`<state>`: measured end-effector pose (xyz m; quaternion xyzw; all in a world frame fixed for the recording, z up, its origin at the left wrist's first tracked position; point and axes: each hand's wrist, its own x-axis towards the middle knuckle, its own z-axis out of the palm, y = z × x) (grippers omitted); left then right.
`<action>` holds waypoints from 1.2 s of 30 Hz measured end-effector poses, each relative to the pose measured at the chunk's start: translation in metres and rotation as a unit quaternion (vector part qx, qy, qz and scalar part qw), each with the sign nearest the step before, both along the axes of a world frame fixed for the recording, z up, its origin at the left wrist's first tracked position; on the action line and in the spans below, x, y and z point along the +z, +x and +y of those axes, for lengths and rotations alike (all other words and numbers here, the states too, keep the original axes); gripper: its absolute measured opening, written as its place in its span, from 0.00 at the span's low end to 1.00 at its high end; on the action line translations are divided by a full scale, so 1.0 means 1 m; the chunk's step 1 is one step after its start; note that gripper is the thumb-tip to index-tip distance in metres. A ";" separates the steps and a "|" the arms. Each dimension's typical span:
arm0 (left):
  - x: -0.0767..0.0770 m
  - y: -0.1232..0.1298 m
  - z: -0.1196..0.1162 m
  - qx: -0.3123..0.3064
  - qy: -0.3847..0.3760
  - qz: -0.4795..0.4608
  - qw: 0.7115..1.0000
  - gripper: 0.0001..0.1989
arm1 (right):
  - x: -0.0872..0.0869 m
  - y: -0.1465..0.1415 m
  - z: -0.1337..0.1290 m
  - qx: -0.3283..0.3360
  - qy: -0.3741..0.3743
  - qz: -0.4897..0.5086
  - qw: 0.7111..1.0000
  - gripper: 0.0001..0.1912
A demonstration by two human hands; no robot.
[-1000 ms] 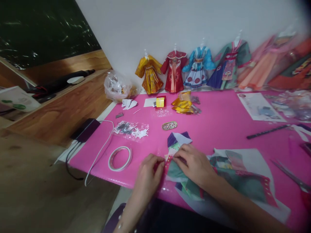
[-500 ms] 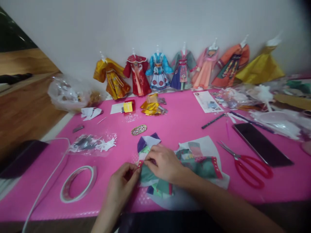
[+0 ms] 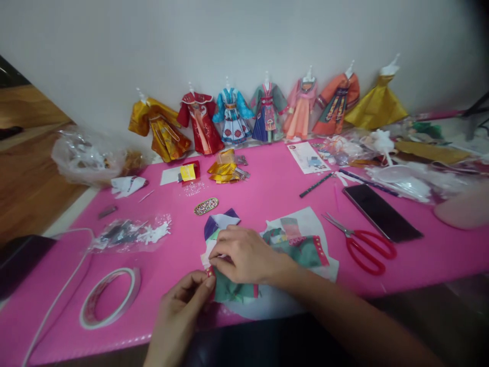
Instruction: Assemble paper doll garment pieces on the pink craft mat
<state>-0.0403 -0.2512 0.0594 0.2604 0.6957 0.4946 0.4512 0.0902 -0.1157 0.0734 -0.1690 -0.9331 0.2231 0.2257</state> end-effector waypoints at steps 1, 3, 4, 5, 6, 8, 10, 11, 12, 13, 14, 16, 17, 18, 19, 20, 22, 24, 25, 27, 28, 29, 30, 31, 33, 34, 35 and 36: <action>-0.001 0.003 -0.001 0.005 0.000 -0.013 1.000 0.22 | 0.007 0.001 -0.002 0.002 0.020 -0.017 1.000 0.11; -0.004 0.007 -0.002 0.017 0.003 -0.028 0.999 0.23 | 0.020 0.005 -0.007 -0.003 0.057 -0.045 0.997 0.12; -0.005 0.008 -0.002 0.022 0.006 -0.032 0.999 0.24 | 0.025 0.010 -0.010 -0.008 0.070 -0.053 0.996 0.11; -0.007 0.009 -0.003 0.025 0.009 -0.035 0.999 0.24 | 0.029 0.016 -0.013 -0.013 0.076 -0.056 0.995 0.10; -0.008 0.008 -0.004 0.029 0.013 -0.036 0.999 0.23 | 0.032 0.026 -0.016 -0.020 0.073 -0.052 0.996 0.09; -0.011 0.007 -0.006 0.031 0.015 -0.035 0.999 0.24 | 0.029 0.054 -0.019 -0.055 0.039 -0.028 0.997 0.07; -0.014 0.004 -0.008 0.036 0.015 -0.026 0.999 0.24 | 0.017 0.092 -0.016 -0.148 -0.021 0.009 0.989 0.07; -0.014 0.002 -0.008 0.038 0.014 -0.022 0.999 0.24 | 0.009 0.113 -0.013 -0.200 -0.042 0.012 0.979 0.06; -0.015 0.001 -0.009 0.039 0.014 -0.020 0.999 0.25 | 0.002 0.133 -0.009 -0.245 -0.052 0.009 0.968 0.06; -0.015 0.000 -0.009 0.040 0.014 -0.020 0.999 0.24 | -0.006 0.152 -0.005 -0.288 -0.060 -0.013 0.956 0.07; -0.015 -0.001 -0.008 0.040 0.014 -0.021 0.999 0.24 | -0.011 0.168 0.000 -0.334 -0.057 -0.035 0.940 0.07; -0.015 -0.001 -0.008 0.044 0.015 -0.023 0.999 0.24 | -0.018 0.189 0.008 -0.367 -0.052 -0.070 0.926 0.07; -0.015 -0.001 -0.007 0.045 0.013 -0.024 0.999 0.24 | -0.019 0.194 0.011 -0.370 -0.050 -0.084 0.924 0.08; -0.015 -0.002 -0.007 0.046 0.010 -0.025 0.999 0.24 | -0.020 0.195 0.014 -0.363 -0.050 -0.096 0.925 0.08; -0.016 -0.002 -0.007 0.046 0.005 -0.026 0.999 0.24 | -0.020 0.195 0.015 -0.353 -0.052 -0.106 0.928 0.08; -0.017 -0.003 -0.007 0.045 0.001 -0.027 0.999 0.25 | -0.020 0.192 0.016 -0.345 -0.056 -0.116 0.930 0.09; -0.019 -0.004 -0.007 0.044 -0.004 -0.028 0.999 0.25 | -0.022 0.187 0.016 -0.334 -0.063 -0.133 0.931 0.09; -0.021 -0.006 -0.008 0.042 -0.002 -0.028 0.999 0.25 | -0.025 0.183 0.015 -0.335 -0.062 -0.140 0.929 0.09; -0.022 -0.007 -0.007 0.039 -0.002 -0.026 0.999 0.25 | -0.026 0.182 0.014 -0.338 -0.060 -0.144 0.928 0.09; -0.023 -0.007 -0.007 0.032 -0.006 -0.024 0.999 0.25 | -0.027 0.180 0.014 -0.341 -0.061 -0.150 0.926 0.09; -0.023 -0.007 -0.006 0.031 -0.009 -0.024 0.999 0.25 | -0.027 0.180 0.014 -0.342 -0.065 -0.152 0.925 0.09; -0.023 -0.007 -0.006 0.030 -0.013 -0.026 0.999 0.25 | -0.027 0.179 0.015 -0.344 -0.069 -0.155 0.924 0.09; -0.023 -0.006 -0.005 0.032 -0.017 -0.027 0.999 0.26 | -0.026 0.178 0.016 -0.345 -0.071 -0.158 0.923 0.09; -0.023 -0.005 -0.005 0.037 -0.018 -0.030 0.999 0.26 | -0.026 0.177 0.016 -0.344 -0.071 -0.158 0.923 0.09; -0.024 -0.005 -0.005 0.043 -0.020 -0.034 0.998 0.26 | -0.026 0.175 0.018 -0.340 -0.065 -0.156 0.925 0.09; -0.024 -0.004 -0.006 0.047 -0.019 -0.033 0.998 0.26 | -0.027 0.173 0.019 -0.338 -0.061 -0.154 0.926 0.09; -0.025 -0.004 -0.006 0.048 -0.018 -0.033 0.998 0.25 | -0.028 0.172 0.020 -0.336 -0.058 -0.151 0.928 0.09; -0.025 -0.005 -0.006 0.046 -0.018 -0.034 0.998 0.25 | -0.030 0.171 0.020 -0.335 -0.056 -0.147 0.929 0.09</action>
